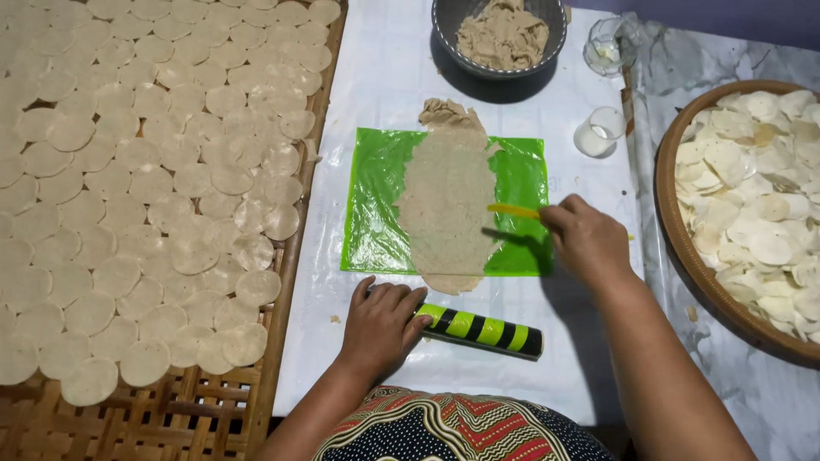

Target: Rolling out dough with a rolling pin and arranging small dough circles on a drying rack for snack preparation.

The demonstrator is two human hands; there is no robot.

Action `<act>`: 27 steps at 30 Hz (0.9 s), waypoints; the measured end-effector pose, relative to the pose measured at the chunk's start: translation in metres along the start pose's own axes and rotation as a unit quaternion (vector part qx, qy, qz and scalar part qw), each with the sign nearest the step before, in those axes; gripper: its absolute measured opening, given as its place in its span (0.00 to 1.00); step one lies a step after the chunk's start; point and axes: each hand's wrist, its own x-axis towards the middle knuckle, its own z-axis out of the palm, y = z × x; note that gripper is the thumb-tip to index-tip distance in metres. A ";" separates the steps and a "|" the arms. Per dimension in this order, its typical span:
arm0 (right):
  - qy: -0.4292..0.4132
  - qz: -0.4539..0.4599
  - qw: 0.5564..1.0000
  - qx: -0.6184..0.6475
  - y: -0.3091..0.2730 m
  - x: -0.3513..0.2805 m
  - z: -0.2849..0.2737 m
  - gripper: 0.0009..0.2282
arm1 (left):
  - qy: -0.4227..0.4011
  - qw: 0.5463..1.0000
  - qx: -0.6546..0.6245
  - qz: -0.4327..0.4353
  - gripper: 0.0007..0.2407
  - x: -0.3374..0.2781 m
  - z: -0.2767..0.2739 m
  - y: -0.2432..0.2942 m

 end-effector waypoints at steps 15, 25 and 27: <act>0.094 -0.129 0.987 0.034 -0.056 0.202 0.052 0.08 | -0.017 0.990 -0.137 -0.038 0.20 0.019 -0.032 0.002; 0.057 -0.073 0.995 0.023 0.011 0.178 0.053 0.08 | -0.028 0.990 -0.135 -0.039 0.17 0.027 -0.036 0.000; 0.075 -0.054 0.995 0.022 0.033 0.168 0.057 0.08 | -0.059 0.986 -0.154 -0.039 0.23 0.027 -0.039 -0.002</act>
